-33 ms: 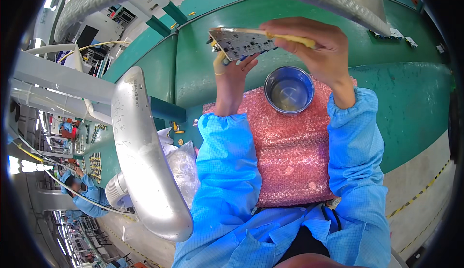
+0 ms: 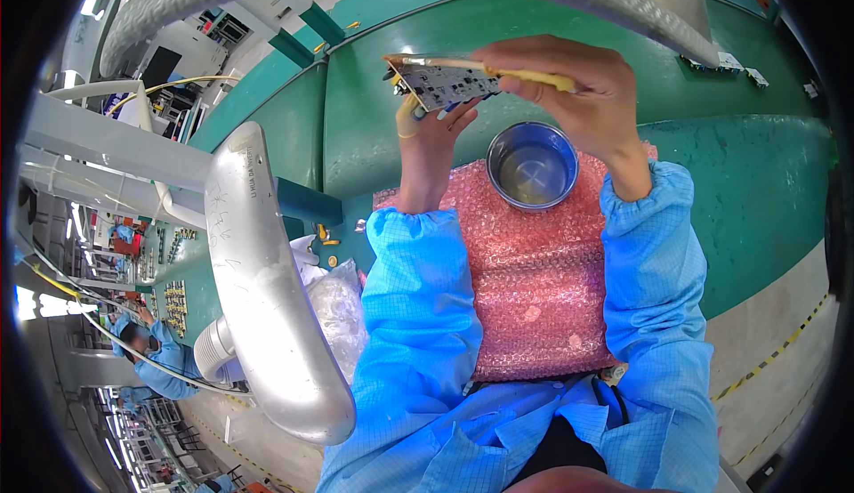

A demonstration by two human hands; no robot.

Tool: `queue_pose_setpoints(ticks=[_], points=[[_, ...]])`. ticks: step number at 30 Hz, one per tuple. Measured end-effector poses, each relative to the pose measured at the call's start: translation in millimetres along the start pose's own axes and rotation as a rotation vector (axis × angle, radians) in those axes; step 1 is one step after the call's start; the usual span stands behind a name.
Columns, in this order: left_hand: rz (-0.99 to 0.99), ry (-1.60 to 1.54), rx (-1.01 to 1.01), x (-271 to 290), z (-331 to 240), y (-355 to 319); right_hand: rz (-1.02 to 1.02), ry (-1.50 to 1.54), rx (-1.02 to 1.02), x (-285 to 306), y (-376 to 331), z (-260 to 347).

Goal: Applying a liquid coating to specific components on printed circuit boards using a small brush.

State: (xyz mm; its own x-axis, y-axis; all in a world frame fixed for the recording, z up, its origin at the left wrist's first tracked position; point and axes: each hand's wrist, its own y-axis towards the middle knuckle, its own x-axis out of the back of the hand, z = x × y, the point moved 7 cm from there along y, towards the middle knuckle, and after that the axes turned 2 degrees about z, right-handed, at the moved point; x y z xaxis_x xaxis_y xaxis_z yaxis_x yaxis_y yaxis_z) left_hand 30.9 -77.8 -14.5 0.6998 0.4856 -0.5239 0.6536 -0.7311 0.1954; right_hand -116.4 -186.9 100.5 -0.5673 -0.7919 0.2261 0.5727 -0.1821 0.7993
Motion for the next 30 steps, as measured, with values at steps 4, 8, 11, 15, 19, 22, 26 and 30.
queue_pose_setpoints(ticks=[4, 8, 11, 15, 19, 22, 26, 30], points=[[-0.030, -0.091, -0.041, 9, 1, -1, 0.148, 0.022, 0.082, -2, -3, 4], [-0.046, 0.008, -0.039, 16, -3, 1, 0.153, 0.057, 0.053, 12, -2, 5], [-0.067, -0.030, -0.034, 14, 1, 2, -0.022, 0.086, 0.059, 14, -1, 5], [-0.064, -0.078, -0.040, 27, 2, 4, 0.120, 0.119, -0.016, 1, -3, -2], [-0.075, -0.018, -0.074, 30, -1, 5, 0.067, 0.120, -0.160, 17, -5, -16], [-0.042, -0.032, -0.050, 24, 0, 7, -0.103, 0.317, -0.252, 27, -6, -37], [0.013, -0.047, -0.052, 16, -1, 5, -0.174, 0.565, -0.439, 17, -11, -58], [0.096, -0.011, -0.091, 6, -2, 2, -0.157, 0.583, -0.530, 12, -15, -69]])
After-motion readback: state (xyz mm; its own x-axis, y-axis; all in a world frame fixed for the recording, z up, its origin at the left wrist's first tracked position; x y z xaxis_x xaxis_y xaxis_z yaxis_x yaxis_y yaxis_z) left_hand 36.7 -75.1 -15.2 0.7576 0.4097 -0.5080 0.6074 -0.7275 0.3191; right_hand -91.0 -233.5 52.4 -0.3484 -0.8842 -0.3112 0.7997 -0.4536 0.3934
